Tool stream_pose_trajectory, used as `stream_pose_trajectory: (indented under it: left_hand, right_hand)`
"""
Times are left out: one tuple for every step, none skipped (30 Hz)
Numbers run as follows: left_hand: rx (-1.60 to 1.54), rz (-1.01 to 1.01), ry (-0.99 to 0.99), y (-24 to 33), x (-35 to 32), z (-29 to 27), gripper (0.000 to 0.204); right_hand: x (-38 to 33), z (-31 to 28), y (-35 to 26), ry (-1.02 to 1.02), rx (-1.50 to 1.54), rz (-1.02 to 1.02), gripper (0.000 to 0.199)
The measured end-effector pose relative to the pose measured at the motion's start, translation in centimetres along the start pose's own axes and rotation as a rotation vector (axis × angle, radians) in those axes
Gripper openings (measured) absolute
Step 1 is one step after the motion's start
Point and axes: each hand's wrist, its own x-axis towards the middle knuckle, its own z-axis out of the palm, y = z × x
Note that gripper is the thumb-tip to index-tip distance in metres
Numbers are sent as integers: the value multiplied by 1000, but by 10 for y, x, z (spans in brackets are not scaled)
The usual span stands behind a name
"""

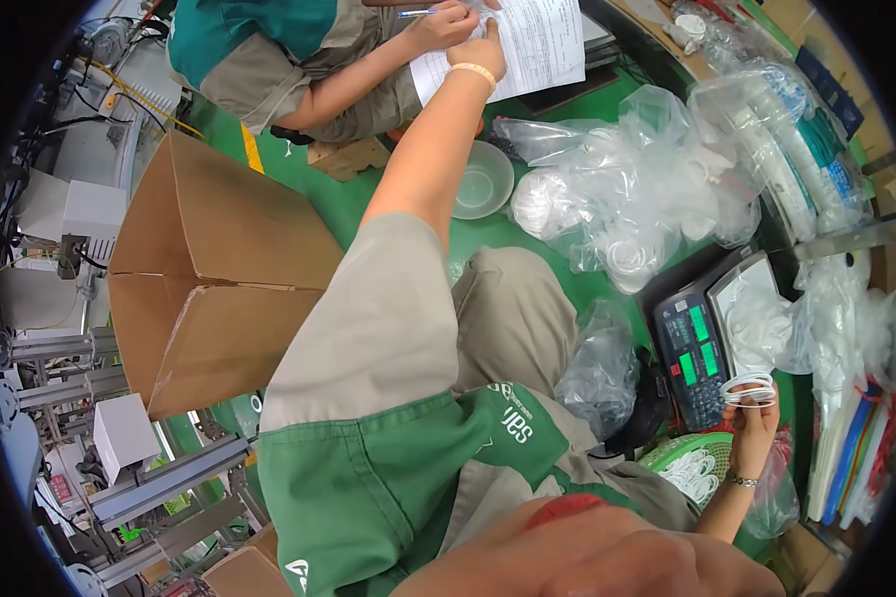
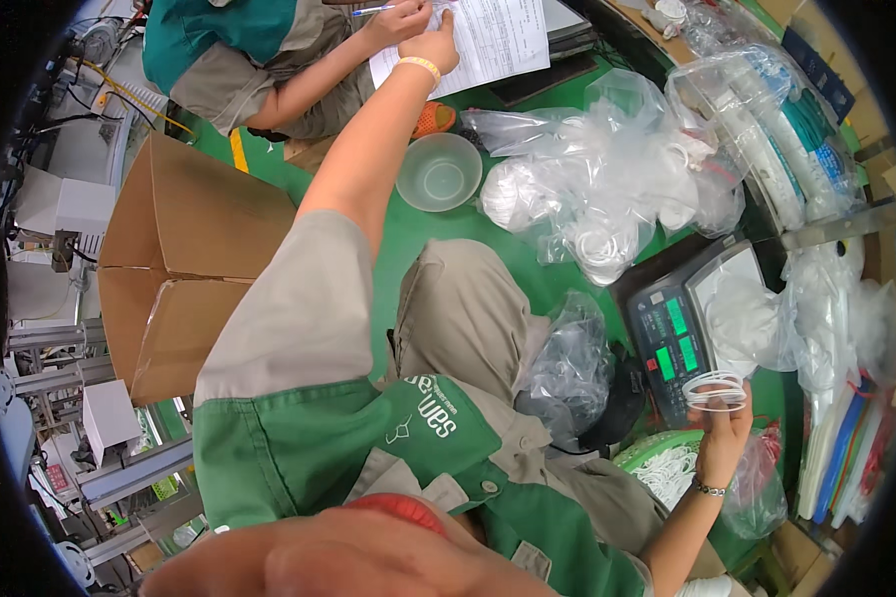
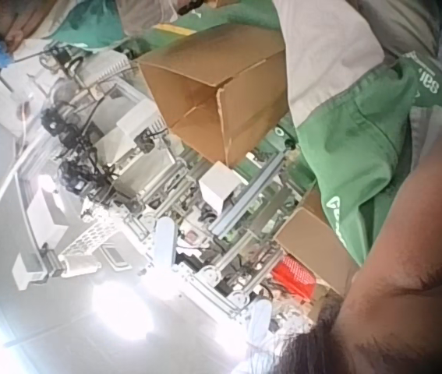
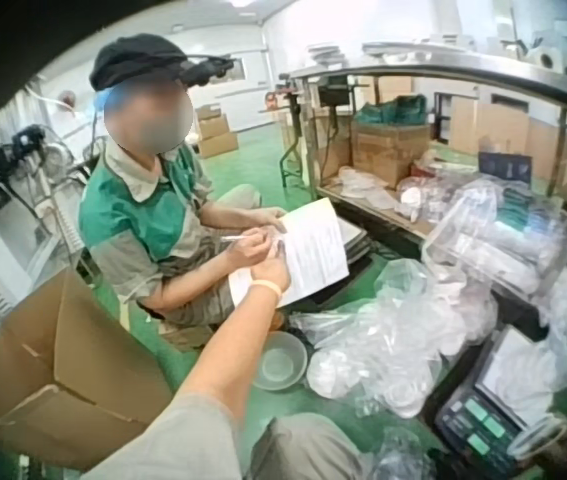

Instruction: Weighing batches of white plastic rings on a scale and packing them into plastic bags.

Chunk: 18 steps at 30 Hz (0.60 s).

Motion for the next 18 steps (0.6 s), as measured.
stream_pose_trajectory:
  left_hand:
    - [16, -2, -22, 3, -6, -10, 59]
    - [31, -4, -43, 5, -9, -14, 59]
    - [30, -1, -45, 6, -8, -12, 59]
    - [28, -3, -52, 4, -8, -13, 59]
    - [25, -5, -60, 2, -8, -14, 59]
    - [27, -6, -60, 1, -9, -16, 59]
    - [21, -6, -60, 2, -11, -17, 59]
    - [16, -6, -61, 3, -11, -18, 59]
    - [16, -5, -62, 4, -11, -19, 59]
    - [8, -14, -63, 4, -11, -20, 60]
    - [0, -22, -65, 4, -11, -20, 60]
    - [0, -22, -65, 4, -13, -21, 60]
    - [8, -8, -46, 5, -15, -21, 62]
    - [15, 5, -27, 5, -15, -22, 63]
    - [14, 5, -25, 4, -13, -21, 63]
    - [0, -1, -33, 4, -11, -23, 66]
    - [-13, -6, -42, 4, -9, -24, 68]
    - [-13, -3, -41, 5, -7, -25, 68]
  right_hand:
    - [0, 0, 0, -2, 8, 0, 20]
    - [0, 0, 1, -4, 16, 0, 20]
    - [0, 0, 1, -2, 15, 2, 20]
    - [0, 0, 0, -3, 7, 0, 20]
    - [-1, 1, -1, -4, -2, -1, 20]
    - [-1, 2, -3, -6, -1, -2, 20]
    - [-3, 4, -5, -3, 5, 1, 19]
    - [-3, 5, -6, -1, 11, 4, 18]
    - [-3, 4, -6, 0, 11, 4, 18]
    - [-3, 4, -6, -2, 7, -4, 16]
    - [-3, 4, -6, -4, 4, -12, 15]
    - [-4, 3, -5, -4, 4, -12, 15]
    - [-4, 3, -4, -6, -6, -11, 14]
    - [-4, 2, -4, -7, -17, -9, 14]
    - [-3, 3, -4, -7, -18, -12, 14]
    - [-5, 3, -5, -9, -13, -16, 13]
    - [-7, 2, -5, -10, -8, -20, 13]
    - [-8, 2, -6, -8, -6, -22, 13]
